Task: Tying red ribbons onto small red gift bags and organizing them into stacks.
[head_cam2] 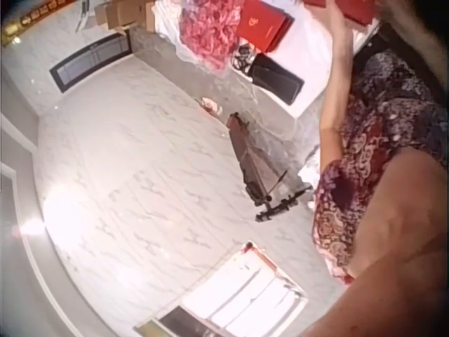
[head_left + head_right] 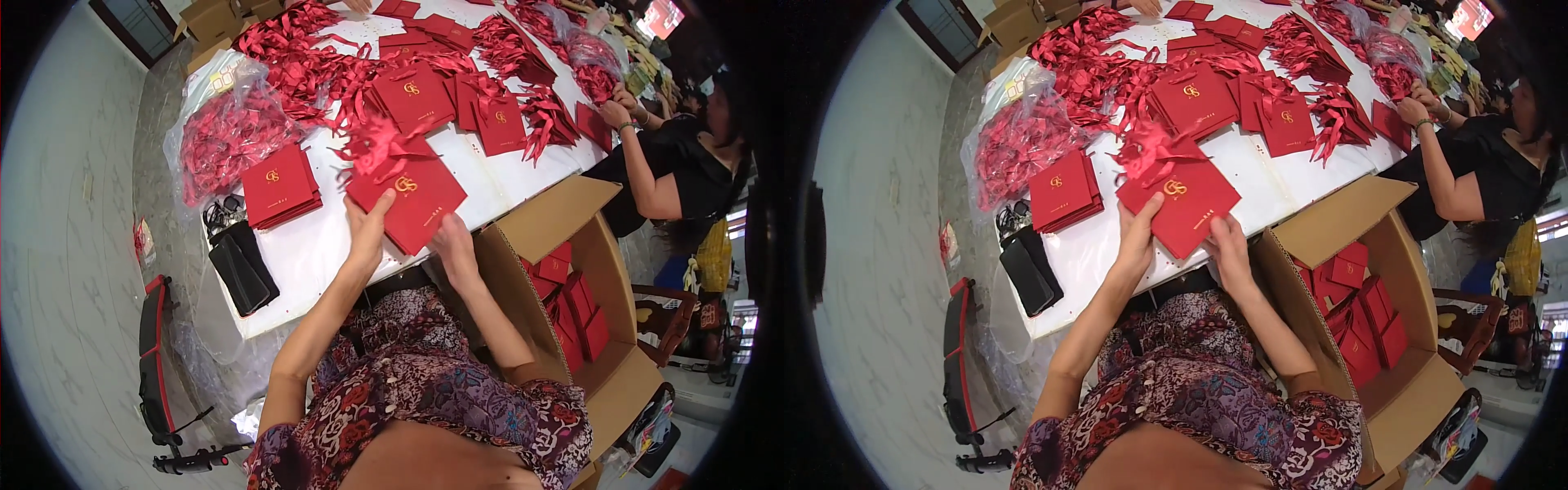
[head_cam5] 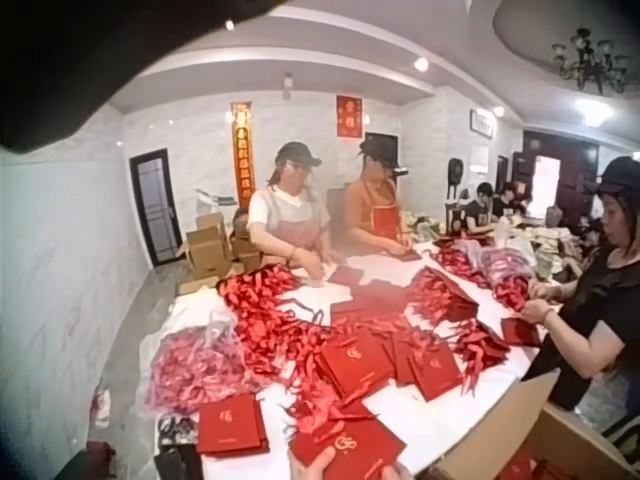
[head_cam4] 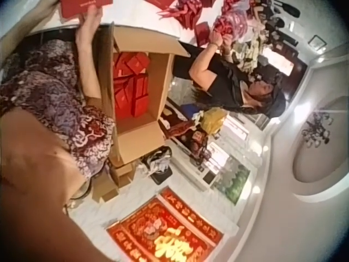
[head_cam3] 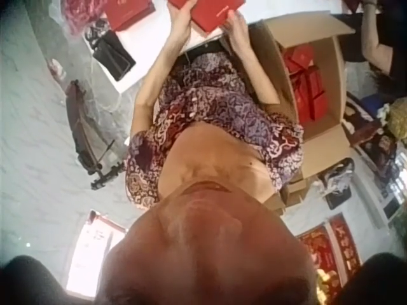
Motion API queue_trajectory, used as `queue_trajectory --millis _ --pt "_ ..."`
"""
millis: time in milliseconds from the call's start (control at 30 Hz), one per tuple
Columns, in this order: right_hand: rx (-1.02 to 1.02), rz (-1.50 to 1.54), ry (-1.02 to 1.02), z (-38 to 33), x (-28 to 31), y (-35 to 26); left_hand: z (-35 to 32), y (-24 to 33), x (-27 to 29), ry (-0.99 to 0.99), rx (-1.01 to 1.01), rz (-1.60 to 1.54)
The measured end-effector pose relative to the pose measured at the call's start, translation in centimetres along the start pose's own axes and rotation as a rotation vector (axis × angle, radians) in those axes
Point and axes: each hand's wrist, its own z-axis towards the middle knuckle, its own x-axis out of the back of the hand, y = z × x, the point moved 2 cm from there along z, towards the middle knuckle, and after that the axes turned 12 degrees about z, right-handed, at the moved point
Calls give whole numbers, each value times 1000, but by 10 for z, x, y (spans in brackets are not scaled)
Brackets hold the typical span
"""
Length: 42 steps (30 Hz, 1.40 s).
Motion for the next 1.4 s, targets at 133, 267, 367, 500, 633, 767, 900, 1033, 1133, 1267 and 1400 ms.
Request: queue_trajectory --millis 133,267,367,500,633,767,900,1033,1133,1267,1400 --pt "-88 387 89 32 -9 -11 7 -7 -32 -128 -85 70" --pt "73 426 257 57 12 1 34 -31 -52 -246 -109 171" --pt "170 466 344 73 32 17 40 -52 -58 -254 -58 221" --pt "327 295 475 86 46 21 47 -85 -42 -242 34 376" --pt "337 178 428 102 48 18 50 -87 -39 -300 50 306" --pt "295 -10 398 120 67 19 37 -82 -30 -313 36 364" --pt "327 -407 591 124 63 19 22 -74 3 -300 -41 361" --pt "222 -678 717 119 63 13 9 -53 41 -261 -203 443" --pt "266 -836 736 117 66 15 0 -25 74 -136 -324 534" --pt "353 -720 602 115 75 14 -5 29 113 129 -682 1052" --pt "282 -570 559 99 77 17 14 53 138 284 -838 1394"
